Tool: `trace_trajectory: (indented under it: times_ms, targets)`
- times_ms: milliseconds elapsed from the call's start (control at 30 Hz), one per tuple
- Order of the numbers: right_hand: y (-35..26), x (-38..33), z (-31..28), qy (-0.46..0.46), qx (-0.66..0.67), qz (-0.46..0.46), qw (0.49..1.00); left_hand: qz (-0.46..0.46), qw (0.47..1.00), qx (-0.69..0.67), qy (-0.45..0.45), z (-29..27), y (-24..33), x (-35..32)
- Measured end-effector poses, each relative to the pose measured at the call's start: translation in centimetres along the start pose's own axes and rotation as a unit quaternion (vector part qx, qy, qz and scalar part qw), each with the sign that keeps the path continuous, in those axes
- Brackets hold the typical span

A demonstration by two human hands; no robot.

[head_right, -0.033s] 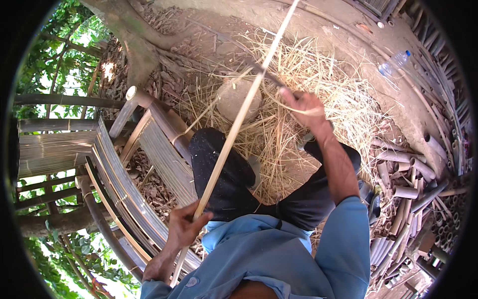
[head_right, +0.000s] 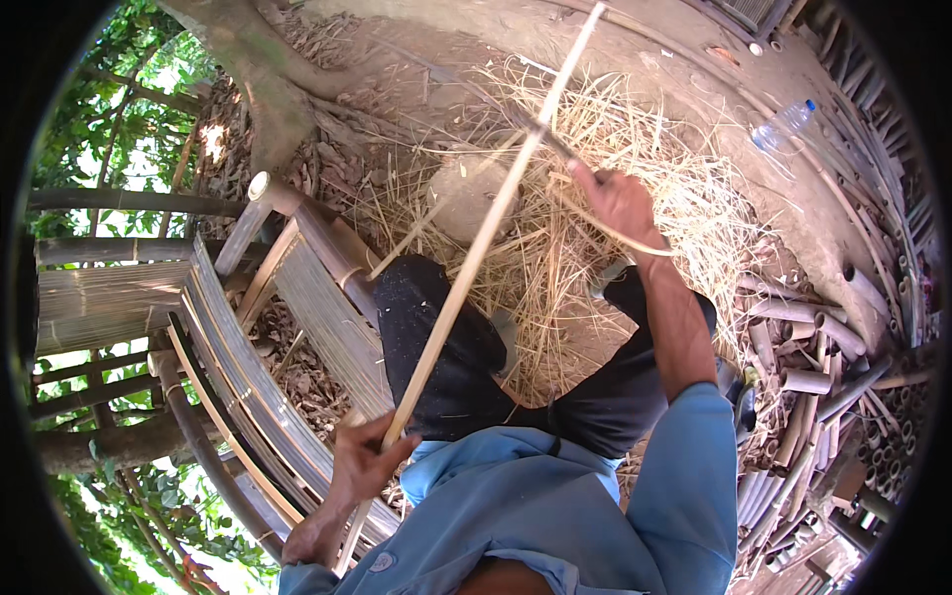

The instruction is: The person is stripping a long bamboo stick with a large knife, repeatedly drawing the blade along the surface to create thin strips.

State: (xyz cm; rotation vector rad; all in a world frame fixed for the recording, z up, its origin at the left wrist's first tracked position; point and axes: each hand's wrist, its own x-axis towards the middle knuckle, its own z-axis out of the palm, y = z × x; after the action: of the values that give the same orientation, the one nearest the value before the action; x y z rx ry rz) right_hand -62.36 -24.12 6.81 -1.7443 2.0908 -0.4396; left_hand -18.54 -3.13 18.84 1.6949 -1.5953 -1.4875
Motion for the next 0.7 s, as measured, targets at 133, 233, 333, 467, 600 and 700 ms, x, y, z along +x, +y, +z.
trace_trajectory:
  times_ms: [133,233,333,467,600,700]
  targets:
    - [-0.5,1.9,-1.8,0.091,0.023,0.106,0.990,-0.098,0.992,-0.076,-0.035,-0.6,-1.3,-1.3]
    - [-4.6,-1.5,-0.5,-0.008,0.094,0.072,0.993,-0.144,0.982,-0.117,-0.045,-1.0,0.3,2.6]
    - [-7.2,-5.9,3.1,0.000,0.121,-0.011,0.993,-0.032,0.992,-0.105,-0.058,0.1,0.8,6.8]
    - [-11.9,-12.0,4.5,-0.044,0.100,-0.119,0.987,0.015,0.992,-0.118,-0.035,0.7,2.0,9.5]
    - [-14.5,-16.2,4.9,-0.056,0.121,-0.230,0.964,0.010,0.993,-0.103,-0.050,0.8,1.2,10.2]
    - [-12.8,-13.9,4.8,-0.047,0.124,-0.181,0.975,-0.030,0.993,-0.099,-0.056,1.0,1.5,9.4]
